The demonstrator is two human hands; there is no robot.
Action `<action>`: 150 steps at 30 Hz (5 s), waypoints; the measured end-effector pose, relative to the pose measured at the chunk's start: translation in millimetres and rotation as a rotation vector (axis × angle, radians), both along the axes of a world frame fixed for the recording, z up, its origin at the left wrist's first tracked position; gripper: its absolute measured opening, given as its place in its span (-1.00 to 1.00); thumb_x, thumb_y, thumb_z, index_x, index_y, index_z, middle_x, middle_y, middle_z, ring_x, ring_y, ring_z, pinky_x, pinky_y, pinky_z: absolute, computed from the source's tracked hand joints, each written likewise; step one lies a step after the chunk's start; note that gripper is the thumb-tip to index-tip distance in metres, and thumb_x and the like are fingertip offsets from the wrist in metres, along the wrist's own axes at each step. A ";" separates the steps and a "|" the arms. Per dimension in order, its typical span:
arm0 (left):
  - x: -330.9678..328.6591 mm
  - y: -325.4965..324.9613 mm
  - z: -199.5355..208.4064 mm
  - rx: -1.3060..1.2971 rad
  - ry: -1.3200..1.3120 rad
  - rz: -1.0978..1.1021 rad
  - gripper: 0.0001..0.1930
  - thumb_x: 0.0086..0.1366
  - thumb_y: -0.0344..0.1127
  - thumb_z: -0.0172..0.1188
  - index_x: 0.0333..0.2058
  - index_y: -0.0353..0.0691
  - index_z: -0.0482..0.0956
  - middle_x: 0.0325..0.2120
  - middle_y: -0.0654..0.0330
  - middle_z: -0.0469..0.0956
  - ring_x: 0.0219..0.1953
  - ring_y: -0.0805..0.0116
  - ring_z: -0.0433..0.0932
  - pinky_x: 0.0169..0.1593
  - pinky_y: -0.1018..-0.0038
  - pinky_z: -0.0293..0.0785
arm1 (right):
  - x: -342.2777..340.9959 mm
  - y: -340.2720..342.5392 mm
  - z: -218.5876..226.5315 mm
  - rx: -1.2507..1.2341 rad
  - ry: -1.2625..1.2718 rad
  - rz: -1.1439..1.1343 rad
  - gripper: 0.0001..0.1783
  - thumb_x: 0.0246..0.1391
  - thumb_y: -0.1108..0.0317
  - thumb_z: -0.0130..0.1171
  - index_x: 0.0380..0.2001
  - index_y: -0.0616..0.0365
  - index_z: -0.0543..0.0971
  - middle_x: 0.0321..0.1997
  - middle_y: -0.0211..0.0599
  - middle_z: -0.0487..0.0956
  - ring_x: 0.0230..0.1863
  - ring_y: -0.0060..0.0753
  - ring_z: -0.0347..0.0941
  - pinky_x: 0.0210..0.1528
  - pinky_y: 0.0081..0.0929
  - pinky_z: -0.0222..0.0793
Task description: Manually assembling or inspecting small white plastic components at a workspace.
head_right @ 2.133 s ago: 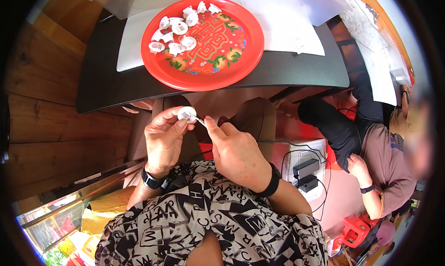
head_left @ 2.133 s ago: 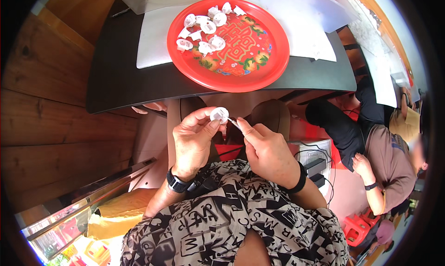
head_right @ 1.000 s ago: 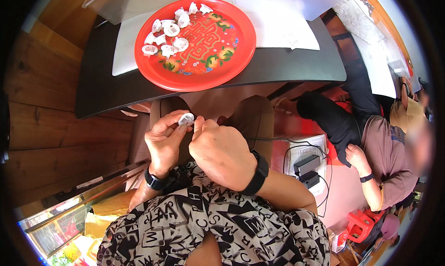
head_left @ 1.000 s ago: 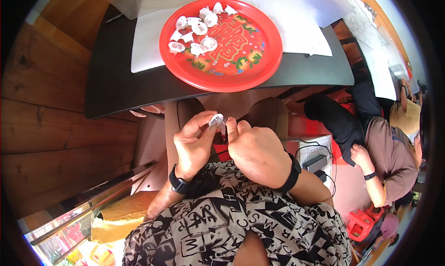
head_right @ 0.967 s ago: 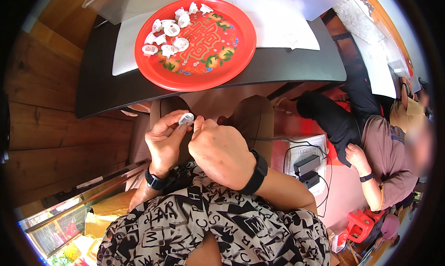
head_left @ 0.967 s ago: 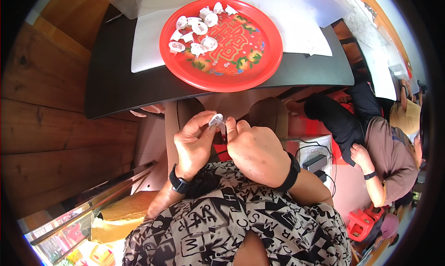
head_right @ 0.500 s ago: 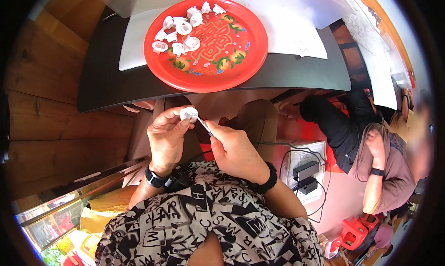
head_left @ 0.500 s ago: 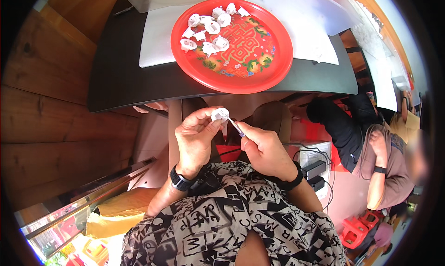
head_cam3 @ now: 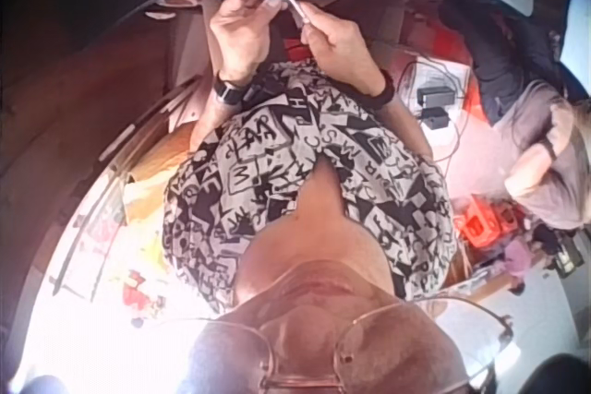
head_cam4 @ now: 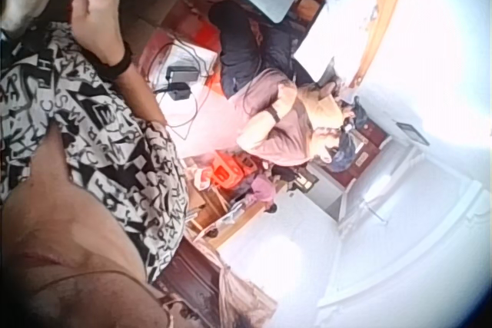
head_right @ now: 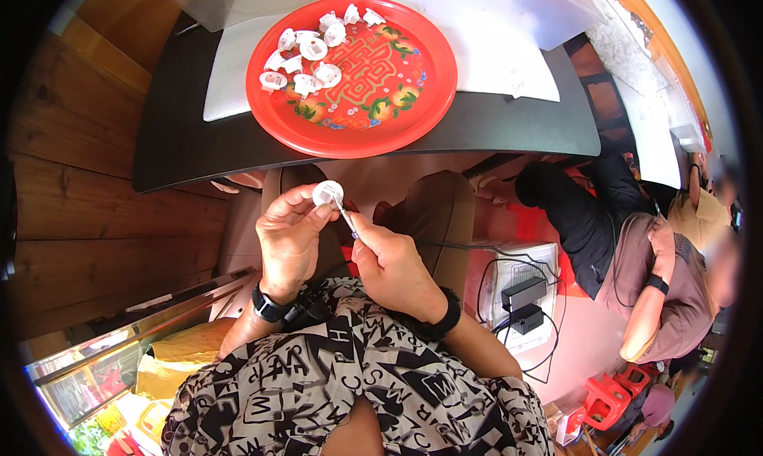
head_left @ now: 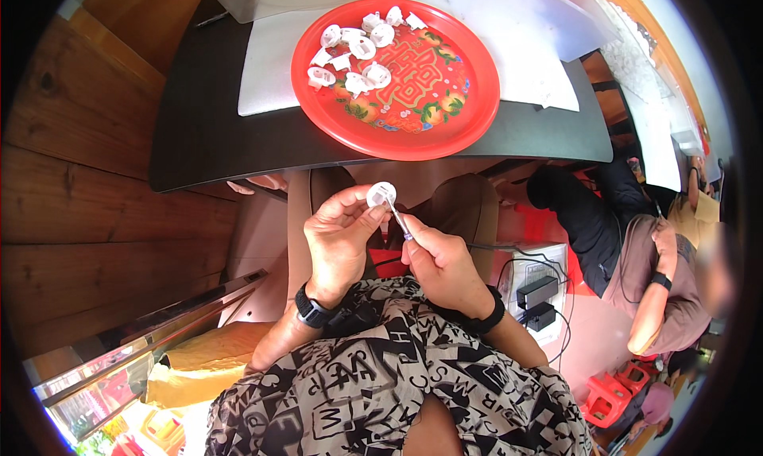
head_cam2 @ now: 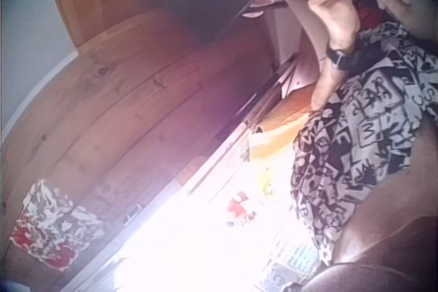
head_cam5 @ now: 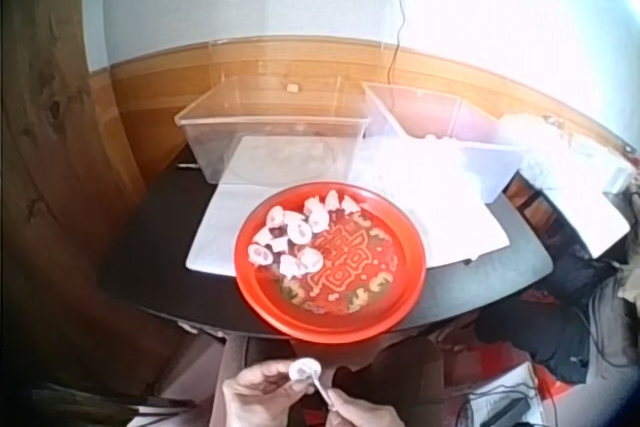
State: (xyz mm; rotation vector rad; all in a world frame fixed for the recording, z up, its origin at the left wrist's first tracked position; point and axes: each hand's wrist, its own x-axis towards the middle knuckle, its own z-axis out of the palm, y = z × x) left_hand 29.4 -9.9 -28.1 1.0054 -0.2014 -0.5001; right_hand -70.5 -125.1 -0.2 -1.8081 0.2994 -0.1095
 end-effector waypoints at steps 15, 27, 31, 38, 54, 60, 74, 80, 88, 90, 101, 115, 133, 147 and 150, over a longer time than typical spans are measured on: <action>-0.6 2.1 0.4 0.202 -0.126 0.015 -0.75 0.12 -0.70 0.11 -0.19 -0.43 0.49 -0.26 0.03 0.54 -0.26 0.36 0.53 -0.16 0.48 0.53 | 11.6 -0.4 21.3 -0.609 0.007 0.142 -0.50 -0.15 0.58 0.01 -0.04 0.52 0.32 -0.53 0.02 0.45 -0.55 -0.04 0.45 -0.49 -0.27 0.40; 1.8 0.5 -11.2 0.348 -0.253 -0.076 -0.83 0.13 -0.68 0.10 -0.27 -0.45 0.52 -0.20 0.03 0.50 -0.22 0.38 0.53 -0.16 0.51 0.54 | 26.0 -6.0 50.4 -1.363 -0.072 0.533 -0.49 -0.25 0.48 0.07 -0.14 0.57 0.40 -0.65 -0.23 0.43 -0.64 -0.40 0.44 -0.72 -0.52 0.31; 8.1 2.7 3.4 0.294 -0.065 -0.112 -0.78 0.11 -0.70 0.10 -0.24 -0.43 0.52 -0.18 0.02 0.50 -0.20 0.36 0.52 -0.13 0.49 0.52 | 22.1 -11.5 46.0 -1.229 0.023 0.392 -0.59 -0.26 0.48 0.10 -0.23 0.43 0.49 -0.58 -0.19 0.45 -0.59 -0.33 0.44 -0.60 -0.45 0.38; 11.9 10.7 5.9 0.005 -0.115 -0.102 -0.73 0.11 -0.74 0.06 -0.19 -0.41 0.50 -0.17 0.05 0.50 -0.20 0.41 0.51 -0.22 0.54 0.51 | 6.9 -29.0 49.1 -0.898 -0.085 0.284 -0.40 -0.25 0.51 0.14 0.02 0.13 0.43 -0.49 -0.33 0.41 -0.51 -0.30 0.43 -0.53 -0.42 0.36; 6.9 13.1 10.3 0.065 -0.214 -0.063 -0.73 0.08 -0.73 0.11 -0.22 -0.40 0.52 -0.12 -0.01 0.48 -0.16 0.36 0.51 -0.10 0.50 0.49 | 6.2 -13.7 53.0 -1.074 -0.002 0.254 -0.39 -0.27 0.46 0.09 0.01 0.21 0.41 -0.43 -0.28 0.39 -0.53 -0.36 0.41 -0.54 -0.43 0.38; 6.3 12.9 11.1 0.043 -0.082 -0.078 -0.75 0.11 -0.71 0.10 -0.21 -0.37 0.50 -0.14 0.00 0.50 -0.17 0.37 0.52 -0.15 0.53 0.49 | 1.8 -11.7 52.9 -0.970 0.022 0.216 -0.41 -0.23 0.48 0.10 0.02 0.25 0.38 -0.47 -0.25 0.39 -0.53 -0.31 0.44 -0.55 -0.40 0.38; 2.9 10.3 5.8 0.059 -0.130 -0.012 -0.76 0.12 -0.71 0.08 -0.22 -0.37 0.49 -0.12 -0.05 0.48 -0.18 0.34 0.53 -0.17 0.53 0.51 | 8.0 -4.2 43.5 -0.925 0.059 0.186 -0.39 -0.23 0.46 0.10 0.02 0.34 0.34 -0.55 -0.19 0.41 -0.61 -0.22 0.43 -0.57 -0.36 0.36; 3.5 10.4 -3.0 0.171 -0.327 -0.016 -0.75 0.12 -0.71 0.09 -0.20 -0.38 0.49 -0.12 0.00 0.48 -0.17 0.36 0.53 -0.16 0.56 0.50 | 17.9 -7.1 53.0 -0.913 0.161 0.284 -0.49 -0.22 0.48 0.08 -0.10 0.44 0.35 -0.57 -0.07 0.44 -0.58 -0.13 0.47 -0.56 -0.33 0.38; 8.5 12.6 4.6 0.079 -0.148 -0.056 -0.76 0.16 -0.69 0.05 -0.18 -0.40 0.49 -0.17 0.08 0.50 -0.24 0.44 0.51 -0.22 0.56 0.49 | 11.4 -16.1 42.3 -0.714 0.063 0.230 -0.56 -0.13 0.50 0.04 -0.08 0.32 0.37 -0.52 -0.08 0.46 -0.54 -0.05 0.47 -0.51 -0.25 0.38; 10.3 14.9 6.2 0.042 -0.146 -0.055 -0.77 0.17 -0.70 0.03 -0.18 -0.41 0.49 -0.17 0.11 0.49 -0.28 0.46 0.50 -0.23 0.55 0.49 | 5.4 -17.0 51.2 -0.650 0.066 0.200 -0.55 -0.10 0.51 0.04 -0.03 0.25 0.39 -0.50 -0.13 0.47 -0.53 -0.08 0.45 -0.50 -0.22 0.37; 7.3 17.5 8.5 0.181 -0.330 -0.072 -0.72 0.13 -0.72 0.06 -0.17 -0.38 0.52 -0.10 0.07 0.45 -0.10 0.40 0.47 -0.05 0.53 0.45 | 9.2 -7.8 57.2 -0.926 0.040 0.235 -0.42 -0.24 0.51 0.09 0.00 0.27 0.38 -0.52 -0.21 0.40 -0.53 -0.22 0.44 -0.51 -0.32 0.37; 4.4 15.7 7.0 0.202 -0.248 -0.132 -0.75 0.11 -0.73 0.08 -0.22 -0.39 0.52 -0.16 0.09 0.48 -0.17 0.40 0.51 -0.10 0.54 0.49 | 15.7 -11.8 67.6 -1.258 0.045 0.482 -0.61 -0.08 0.42 0.02 -0.15 0.44 0.39 -0.57 -0.16 0.43 -0.64 -0.27 0.46 -0.65 -0.42 0.35; 6.7 14.7 25.9 0.020 -0.189 -0.165 -0.72 0.16 -0.54 0.15 -0.11 -0.39 0.45 -0.15 -0.05 0.52 -0.17 0.33 0.54 -0.15 0.46 0.54 | 36.3 -20.2 38.1 -0.107 -0.155 0.012 -0.89 -0.07 0.50 0.15 -0.54 0.30 0.43 -0.67 -0.16 0.40 -0.71 -0.46 0.30 -0.62 -0.52 0.23; 10.1 20.2 12.8 0.032 -0.191 -0.184 -0.63 0.15 -0.55 0.17 -0.03 -0.34 0.43 -0.05 -0.07 0.44 -0.15 0.28 0.51 -0.11 0.43 0.48 | 97.8 -179.8 164.1 -0.205 -0.256 -0.478 -0.73 0.00 0.18 0.18 -0.49 0.20 0.55 -0.60 -0.55 0.48 -0.66 -0.75 0.26 -0.61 -0.73 0.15; 12.8 20.5 11.0 0.037 -0.160 -0.157 -0.64 0.14 -0.55 0.17 -0.04 -0.35 0.43 -0.07 -0.06 0.46 -0.15 0.30 0.51 -0.12 0.45 0.49 | 120.9 -157.1 159.8 -0.350 -0.258 -0.342 -0.74 -0.03 0.20 0.21 -0.47 0.21 0.56 -0.63 -0.41 0.51 -0.71 -0.64 0.30 -0.65 -0.63 0.18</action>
